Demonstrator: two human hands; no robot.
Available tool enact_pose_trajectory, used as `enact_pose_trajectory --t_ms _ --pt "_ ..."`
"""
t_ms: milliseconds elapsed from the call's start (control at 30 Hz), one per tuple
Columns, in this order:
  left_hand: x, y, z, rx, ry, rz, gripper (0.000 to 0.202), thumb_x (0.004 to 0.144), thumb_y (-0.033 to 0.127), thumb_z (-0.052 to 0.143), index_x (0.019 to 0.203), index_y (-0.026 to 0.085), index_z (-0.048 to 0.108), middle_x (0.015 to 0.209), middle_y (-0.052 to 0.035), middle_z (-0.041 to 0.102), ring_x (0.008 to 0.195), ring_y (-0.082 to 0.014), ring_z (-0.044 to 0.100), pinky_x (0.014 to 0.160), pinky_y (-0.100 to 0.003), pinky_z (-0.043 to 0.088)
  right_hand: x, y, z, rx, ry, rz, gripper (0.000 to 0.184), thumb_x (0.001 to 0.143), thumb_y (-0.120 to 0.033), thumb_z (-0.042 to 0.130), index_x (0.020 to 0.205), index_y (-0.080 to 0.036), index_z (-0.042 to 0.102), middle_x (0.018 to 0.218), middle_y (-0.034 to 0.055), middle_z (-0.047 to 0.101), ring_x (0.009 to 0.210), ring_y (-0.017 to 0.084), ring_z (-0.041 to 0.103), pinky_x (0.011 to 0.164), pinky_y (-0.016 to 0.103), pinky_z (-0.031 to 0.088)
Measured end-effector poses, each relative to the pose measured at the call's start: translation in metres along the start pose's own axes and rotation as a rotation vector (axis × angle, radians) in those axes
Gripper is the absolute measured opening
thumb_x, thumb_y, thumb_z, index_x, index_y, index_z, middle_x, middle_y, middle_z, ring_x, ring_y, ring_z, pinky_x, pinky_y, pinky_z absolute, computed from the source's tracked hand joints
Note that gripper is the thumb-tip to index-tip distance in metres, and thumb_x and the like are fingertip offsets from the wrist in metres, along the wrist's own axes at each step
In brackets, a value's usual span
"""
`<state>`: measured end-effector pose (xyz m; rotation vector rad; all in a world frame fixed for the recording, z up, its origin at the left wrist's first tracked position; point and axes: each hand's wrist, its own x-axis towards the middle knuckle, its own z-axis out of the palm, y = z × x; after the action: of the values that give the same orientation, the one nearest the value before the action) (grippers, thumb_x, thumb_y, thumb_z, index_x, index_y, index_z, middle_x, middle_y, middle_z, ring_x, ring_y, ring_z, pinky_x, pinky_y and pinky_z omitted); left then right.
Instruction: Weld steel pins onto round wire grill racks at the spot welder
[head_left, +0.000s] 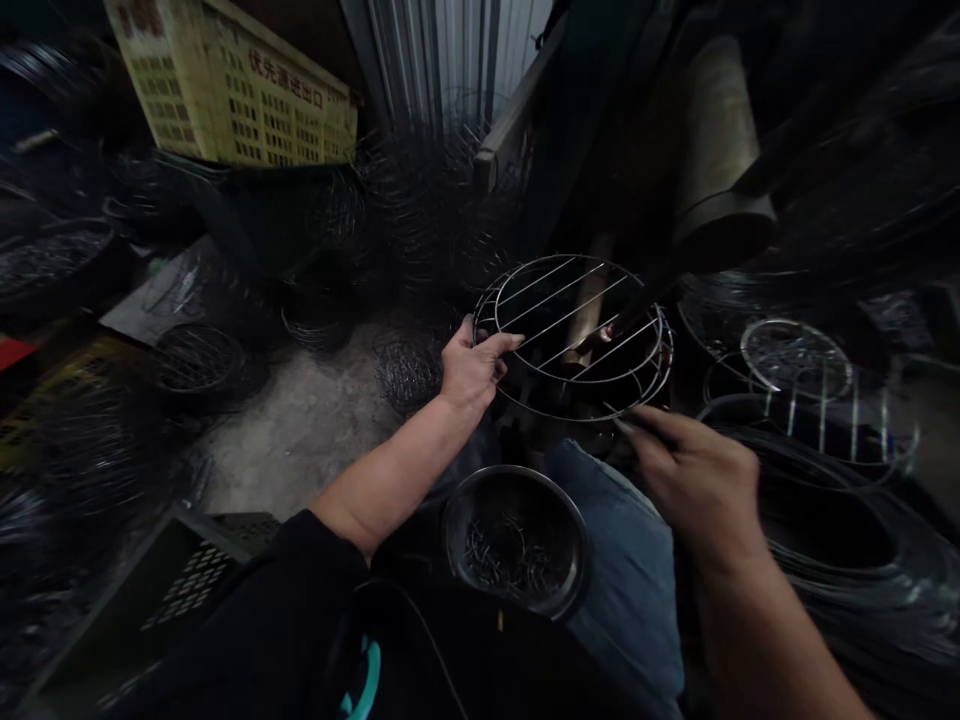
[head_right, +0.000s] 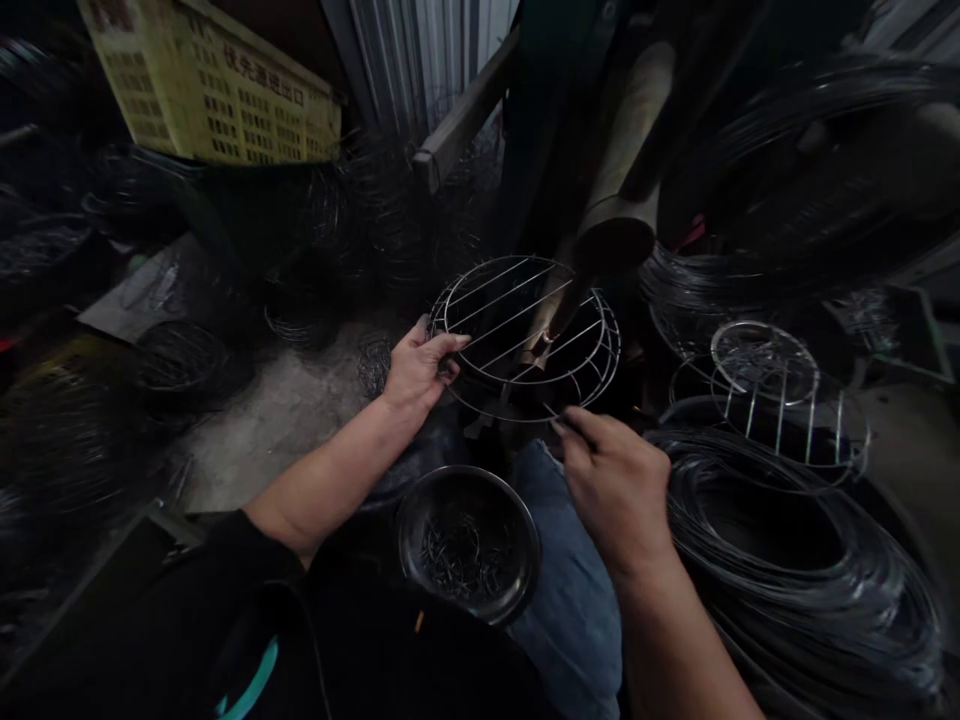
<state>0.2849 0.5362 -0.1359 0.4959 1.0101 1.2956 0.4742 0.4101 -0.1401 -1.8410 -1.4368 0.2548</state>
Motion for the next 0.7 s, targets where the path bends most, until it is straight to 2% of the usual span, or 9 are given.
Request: enact_pose_trajectory --t_ms 100,167,267,367,500,700 --pt "-0.001 0.004 0.0 0.008 0.01 0.006 0.049 0.055 0.006 0.079 0.098 0.018 0.059 0.072 0.006 0.055 0.06 -0.0056 0.054 0.048 -0.018 0.029 0.023 -0.02 0.023 0.035 0.078 0.043 0.026 0.08 -0.038 0.06 0.086 -0.02 0.078 0.083 0.0074 0.077 0.082 0.025 0.073 0.082 0.037 0.057" --pt "0.001 0.006 0.001 0.005 0.005 0.02 0.045 0.053 0.007 0.08 0.09 0.018 0.056 0.073 0.006 0.054 0.059 -0.0049 0.054 0.048 -0.018 0.028 0.026 -0.024 0.037 0.189 0.115 0.137 0.026 0.079 -0.038 0.066 0.089 -0.017 0.078 0.074 0.0057 0.075 0.07 0.023 0.072 0.07 0.034 0.058" --pt "0.005 0.009 0.001 -0.009 0.003 0.026 0.047 0.051 0.006 0.082 0.089 0.018 0.056 0.074 0.0071 0.052 0.057 -0.0038 0.053 0.047 -0.019 0.027 0.021 -0.027 0.048 0.514 0.184 0.307 0.029 0.072 -0.038 0.076 0.087 -0.013 0.077 0.06 0.0027 0.07 0.049 0.018 0.064 0.048 0.028 0.053" --pt "0.008 0.01 0.003 -0.028 0.004 0.009 0.051 0.051 0.005 0.082 0.095 0.018 0.059 0.075 0.0073 0.051 0.057 -0.0042 0.054 0.046 -0.018 0.028 0.016 -0.031 0.052 0.716 0.265 0.39 0.03 0.067 -0.037 0.082 0.082 -0.013 0.075 0.059 0.0026 0.07 0.043 0.016 0.062 0.043 0.026 0.052" --pt "0.012 0.012 0.006 -0.033 -0.012 -0.009 0.057 0.053 0.004 0.081 0.104 0.018 0.062 0.076 0.0064 0.052 0.059 -0.0044 0.056 0.046 -0.017 0.03 0.015 -0.033 0.057 0.764 0.36 0.363 0.031 0.065 -0.037 0.085 0.083 -0.013 0.074 0.059 0.0017 0.07 0.044 0.017 0.065 0.046 0.027 0.056" --pt "0.021 0.013 0.01 -0.036 -0.012 -0.015 0.07 0.051 0.003 0.082 0.116 0.018 0.063 0.076 0.006 0.054 0.059 -0.0049 0.056 0.045 -0.017 0.029 0.021 -0.032 0.067 0.686 0.453 0.322 0.028 0.065 -0.036 0.084 0.078 -0.015 0.073 0.056 0.0001 0.068 0.049 0.02 0.069 0.049 0.028 0.057"
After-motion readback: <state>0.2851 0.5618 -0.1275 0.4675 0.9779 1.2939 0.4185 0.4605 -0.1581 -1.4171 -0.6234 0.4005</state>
